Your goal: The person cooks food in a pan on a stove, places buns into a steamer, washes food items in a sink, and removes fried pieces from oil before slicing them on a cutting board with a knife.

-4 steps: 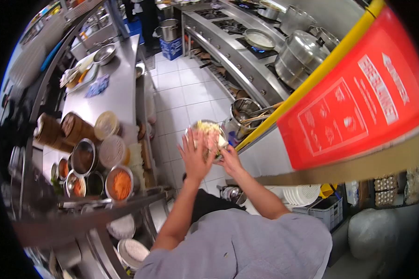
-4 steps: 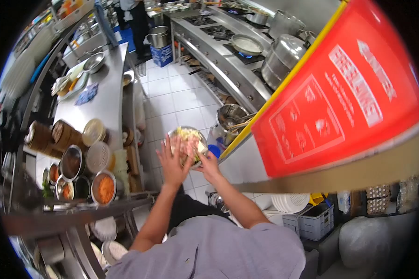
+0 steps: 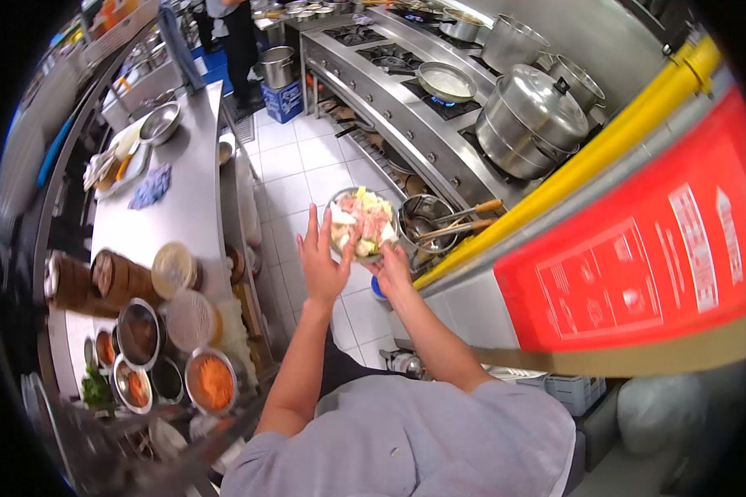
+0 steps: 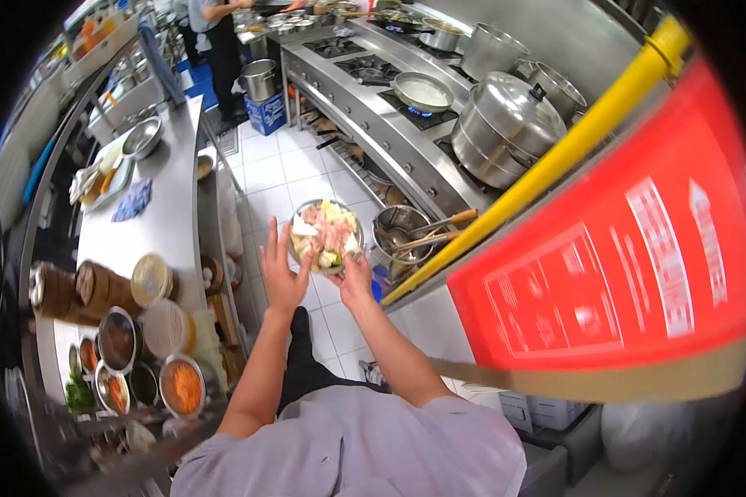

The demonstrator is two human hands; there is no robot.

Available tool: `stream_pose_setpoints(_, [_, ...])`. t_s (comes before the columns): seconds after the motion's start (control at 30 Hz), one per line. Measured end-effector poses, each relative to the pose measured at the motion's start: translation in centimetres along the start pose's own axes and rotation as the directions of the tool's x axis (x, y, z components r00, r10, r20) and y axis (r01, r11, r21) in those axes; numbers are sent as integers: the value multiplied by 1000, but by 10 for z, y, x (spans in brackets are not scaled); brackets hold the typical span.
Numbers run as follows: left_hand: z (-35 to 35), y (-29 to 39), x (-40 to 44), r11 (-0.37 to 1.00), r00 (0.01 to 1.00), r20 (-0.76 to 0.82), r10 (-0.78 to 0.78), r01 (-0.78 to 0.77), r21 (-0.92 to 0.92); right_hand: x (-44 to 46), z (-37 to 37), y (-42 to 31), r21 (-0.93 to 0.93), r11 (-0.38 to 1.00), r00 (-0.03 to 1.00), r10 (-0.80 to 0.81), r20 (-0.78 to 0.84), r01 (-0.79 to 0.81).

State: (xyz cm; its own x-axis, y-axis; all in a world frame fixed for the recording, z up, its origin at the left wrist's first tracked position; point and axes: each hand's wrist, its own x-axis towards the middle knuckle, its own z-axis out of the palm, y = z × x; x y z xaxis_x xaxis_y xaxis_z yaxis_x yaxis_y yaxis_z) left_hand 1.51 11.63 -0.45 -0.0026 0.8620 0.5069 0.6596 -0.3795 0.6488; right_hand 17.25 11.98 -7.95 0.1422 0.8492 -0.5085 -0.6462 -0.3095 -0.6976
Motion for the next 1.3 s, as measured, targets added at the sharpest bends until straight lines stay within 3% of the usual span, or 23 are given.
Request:
stream_pose_setpoints(0.03, [1, -16, 25, 982, 999, -42, -22, 14, -190, 27, 19, -2, 60, 997, 996, -53, -77, 58])
stream_pose_setpoints(0.07, [3, -31, 72, 976, 994, -102, 37, -58, -210, 68, 47, -26, 120, 981, 988, -154, -7, 154])
stream_pose_setpoints(0.1, [8, -44, 92, 974, 994, -97, 44, -65, -217, 82, 62, -44, 125, 981, 988, -139, -68, 146])
stream_pose_setpoints(0.17, [15, -75, 127, 928, 999, -7, 34, -34, -372, 151, 72, -69, 173, 941, 957, -290, -34, 291])
stream_pose_setpoints(0.23, [17, -104, 158, 924, 999, 32, 42, -26, -382, 190, 90, -123, 147, 938, 942, -290, -169, 315])
stream_pose_setpoints(0.3, [17, -131, 194, 941, 977, 189, -103, 157, -301, 249, 99, -187, 188, 903, 917, -353, -186, 386])
stream_pose_setpoints(0.37, [22, -165, 219, 940, 982, 172, -73, 125, -317, 309, 99, -254, 176, 851, 866, -463, -188, 494])
stream_pose_setpoints(0.5, [28, -224, 250, 938, 945, 273, -181, 250, -242, 389, 111, -377, -233, 757, 665, -649, -370, 610])
stream_pose_setpoints(0.57, [31, -248, 267, 933, 926, 305, -222, 293, -211, 455, 99, -426, -500, 673, 538, -738, -408, 545])
stream_pose_setpoints(0.7, [39, -295, 288, 830, 803, 343, -487, 548, -106, 569, 60, -477, -624, 694, 508, -707, -493, 361])
stream_pose_setpoints(0.77, [33, -310, 302, 729, 704, 317, -636, 683, -55, 614, 45, -479, -623, 746, 441, -654, -615, 236])
stream_pose_setpoints(0.8, [36, -317, 306, 616, 602, 305, -738, 786, -58, 615, 52, -484, -688, 719, 387, -665, -639, 100])
stream_pose_setpoints(0.83, [33, -326, 313, 567, 532, 269, -803, 821, 68, 622, 58, -487, -689, 723, 384, -653, -653, 56])
stream_pose_setpoints(0.9, [39, -325, 343, 462, 417, 257, -872, 874, 151, 628, 59, -499, -859, 417, 412, -756, -509, -296])
stream_pose_setpoints(0.93, [43, -319, 359, 393, 332, 271, -903, 895, 210, 632, 65, -504, -892, 233, 381, -841, -385, -387])
stream_pose_setpoints(0.97, [47, -313, 374, 324, 246, 284, -927, 906, 272, 658, 41, -514, -881, 218, 394, -830, -394, -421])
stream_pose_setpoints(1.03, [64, -320, 373, 463, 400, 346, -849, 878, 121, 656, 54, -521, -866, 35, 404, -874, -269, -499])
stream_pose_setpoints(1.07, [72, -319, 386, 571, 485, 387, -784, 808, 145, 662, 61, -527, -854, 30, 414, -866, -282, -519])
stream_pose_setpoints(1.1, [81, -316, 396, 561, 467, 403, -787, 813, 154, 664, 65, -536, -834, -13, 440, -854, -278, -551])
stream_pose_setpoints(1.17, [91, -314, 423, 479, 337, 489, -805, 855, 198, 671, 65, -545, -812, -46, 461, -842, -282, -581])
stream_pose_setpoints(1.23, [94, -311, 451, 536, 356, 520, -776, 808, 246, 676, 73, -559, -826, -190, 545, -823, -162, -531])
stream_pose_setpoints(1.3, [101, -309, 479, 600, 392, 546, -741, 751, 275, 680, 85, -571, -785, -256, 594, -786, -172, -565])
